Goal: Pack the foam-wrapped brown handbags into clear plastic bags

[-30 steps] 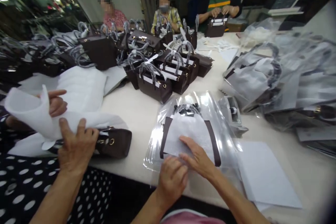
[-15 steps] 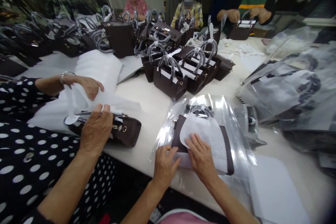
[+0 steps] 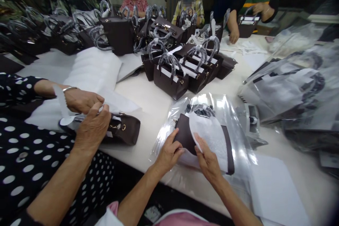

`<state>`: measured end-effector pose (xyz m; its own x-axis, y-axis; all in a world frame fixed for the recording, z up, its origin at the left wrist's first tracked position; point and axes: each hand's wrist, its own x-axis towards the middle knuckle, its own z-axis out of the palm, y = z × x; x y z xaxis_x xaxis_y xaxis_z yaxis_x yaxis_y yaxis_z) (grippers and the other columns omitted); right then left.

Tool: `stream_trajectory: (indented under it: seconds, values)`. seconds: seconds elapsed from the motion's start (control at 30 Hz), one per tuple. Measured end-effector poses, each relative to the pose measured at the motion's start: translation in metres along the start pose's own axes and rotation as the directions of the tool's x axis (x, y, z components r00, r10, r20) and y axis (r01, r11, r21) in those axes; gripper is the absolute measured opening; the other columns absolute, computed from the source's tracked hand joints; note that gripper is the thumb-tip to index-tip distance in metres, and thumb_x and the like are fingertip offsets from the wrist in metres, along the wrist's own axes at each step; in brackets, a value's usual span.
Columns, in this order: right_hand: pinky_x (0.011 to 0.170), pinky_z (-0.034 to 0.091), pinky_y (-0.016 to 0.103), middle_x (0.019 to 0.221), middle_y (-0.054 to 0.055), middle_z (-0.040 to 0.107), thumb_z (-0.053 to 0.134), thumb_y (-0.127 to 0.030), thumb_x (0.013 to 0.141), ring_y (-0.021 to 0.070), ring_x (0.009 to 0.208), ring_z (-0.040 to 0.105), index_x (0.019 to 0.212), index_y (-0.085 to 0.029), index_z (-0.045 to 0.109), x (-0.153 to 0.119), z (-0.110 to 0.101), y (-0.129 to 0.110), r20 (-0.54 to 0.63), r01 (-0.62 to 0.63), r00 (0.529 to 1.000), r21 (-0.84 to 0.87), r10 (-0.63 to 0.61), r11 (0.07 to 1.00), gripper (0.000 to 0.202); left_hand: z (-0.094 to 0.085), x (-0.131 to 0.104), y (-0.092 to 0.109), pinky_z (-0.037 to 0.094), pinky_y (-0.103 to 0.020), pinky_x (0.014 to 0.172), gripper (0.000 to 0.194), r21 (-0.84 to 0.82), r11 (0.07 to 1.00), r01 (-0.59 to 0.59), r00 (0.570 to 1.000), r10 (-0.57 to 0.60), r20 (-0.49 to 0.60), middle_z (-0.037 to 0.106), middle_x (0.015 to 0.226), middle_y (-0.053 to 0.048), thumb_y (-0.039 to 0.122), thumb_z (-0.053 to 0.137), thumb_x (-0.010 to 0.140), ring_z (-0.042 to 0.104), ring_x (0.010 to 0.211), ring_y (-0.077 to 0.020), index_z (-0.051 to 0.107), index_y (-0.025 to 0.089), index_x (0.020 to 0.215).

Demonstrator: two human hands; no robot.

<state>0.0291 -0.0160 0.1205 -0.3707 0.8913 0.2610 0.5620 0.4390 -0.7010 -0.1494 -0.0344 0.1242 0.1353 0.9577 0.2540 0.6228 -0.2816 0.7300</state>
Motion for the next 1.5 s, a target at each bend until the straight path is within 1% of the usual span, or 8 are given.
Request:
stream_trajectory:
  seconds: [0.07, 0.13, 0.23, 0.33, 0.67, 1.13, 1.3, 1.5]
  values:
    - [0.101, 0.038, 0.039, 0.136, 0.005, 0.039, 0.033, -0.024, 0.091, 0.0216, 0.122, 0.040, 0.137, -0.020, 0.030, -0.002, -0.009, -0.006, -0.016, -0.126, 0.992, 0.071, 0.127, 0.990, 0.046, 0.005, 0.003, 0.002, 0.036, -0.044, 0.100, 0.005, -0.029, 0.990, 0.139, 0.990, -0.140, -0.019, 0.027, 0.141, -0.015, 0.017, 0.055, 0.079, 0.035, 0.126, -0.0261, 0.054, 0.015, 0.074]
    - [0.099, 0.040, 0.039, 0.136, 0.004, 0.039, 0.034, -0.025, 0.091, 0.0226, 0.121, 0.042, 0.138, -0.021, 0.029, -0.005, -0.014, -0.013, -0.029, -0.181, 0.982, 0.083, 0.184, 0.980, 0.047, 0.006, 0.007, 0.005, 0.038, -0.042, 0.097, 0.006, -0.059, 0.969, 0.240, 0.971, -0.241, -0.005, 0.038, 0.133, -0.014, 0.017, 0.058, 0.076, 0.043, 0.118, -0.0249, 0.054, 0.016, 0.072]
    - [0.102, 0.037, 0.040, 0.139, 0.003, 0.034, 0.036, -0.021, 0.090, 0.0222, 0.124, 0.038, 0.140, -0.025, 0.023, -0.008, -0.012, -0.016, -0.044, -0.061, 0.997, 0.048, 0.063, 0.997, 0.051, 0.004, 0.011, 0.007, 0.045, -0.033, 0.081, 0.009, -0.079, 0.948, 0.309, 0.951, -0.306, 0.053, 0.059, 0.093, -0.004, 0.019, 0.062, 0.074, 0.056, 0.087, -0.0174, 0.055, 0.017, 0.069]
    - [0.105, 0.032, 0.042, 0.143, 0.002, 0.026, 0.035, -0.014, 0.088, 0.0215, 0.128, 0.030, 0.141, -0.027, 0.017, -0.012, -0.003, -0.010, -0.020, 0.122, 0.992, -0.020, -0.122, 0.992, 0.057, 0.002, 0.014, 0.008, 0.042, -0.025, 0.064, 0.011, -0.079, 0.935, 0.345, 0.938, -0.340, 0.070, 0.053, 0.070, 0.003, 0.021, 0.064, 0.072, 0.052, 0.066, -0.0122, 0.055, 0.018, 0.066]
    - [0.101, 0.036, 0.050, 0.139, 0.014, 0.034, 0.028, 0.002, 0.081, 0.0258, 0.129, 0.029, 0.141, -0.014, 0.016, -0.017, 0.011, 0.009, 0.146, 0.424, 0.905, -0.261, -0.398, 0.867, 0.063, 0.004, 0.017, -0.001, 0.039, -0.022, 0.065, 0.005, -0.123, 0.901, 0.415, 0.910, -0.409, 0.075, 0.056, 0.069, 0.003, 0.019, 0.061, 0.069, 0.051, 0.067, -0.0107, 0.061, 0.019, 0.064]
    - [0.101, 0.036, 0.051, 0.136, 0.018, 0.036, 0.032, -0.003, 0.081, 0.0308, 0.129, 0.025, 0.132, -0.003, 0.035, -0.014, 0.015, 0.019, 0.337, 0.571, 0.820, -0.416, -0.463, 0.708, 0.051, -0.004, 0.029, -0.021, 0.036, -0.019, 0.054, 0.013, -0.242, 0.848, 0.472, 0.871, -0.407, 0.274, 0.056, 0.065, 0.003, 0.019, 0.051, 0.069, 0.049, 0.059, -0.0087, 0.063, 0.016, 0.065]
    - [0.101, 0.037, 0.051, 0.135, 0.020, 0.038, 0.045, -0.013, 0.084, 0.0339, 0.129, 0.025, 0.128, -0.002, 0.041, -0.014, 0.015, 0.015, 0.361, 0.588, 0.808, -0.443, -0.465, 0.677, 0.045, -0.011, 0.029, -0.017, 0.039, -0.022, 0.063, 0.022, -0.248, 0.858, 0.450, 0.876, -0.371, 0.308, 0.054, 0.067, 0.002, 0.027, 0.048, 0.077, 0.050, 0.066, -0.0103, 0.061, 0.016, 0.063]
    - [0.101, 0.036, 0.050, 0.137, 0.020, 0.035, 0.047, -0.010, 0.082, 0.0341, 0.129, 0.023, 0.128, -0.001, 0.040, -0.018, 0.018, 0.011, 0.370, 0.587, 0.808, -0.443, -0.458, 0.678, 0.048, -0.014, 0.010, -0.018, 0.042, -0.022, 0.066, 0.021, -0.247, 0.878, 0.409, 0.890, -0.323, 0.322, 0.056, 0.088, 0.000, 0.030, 0.060, 0.072, 0.052, 0.076, -0.0122, 0.058, 0.019, 0.091]
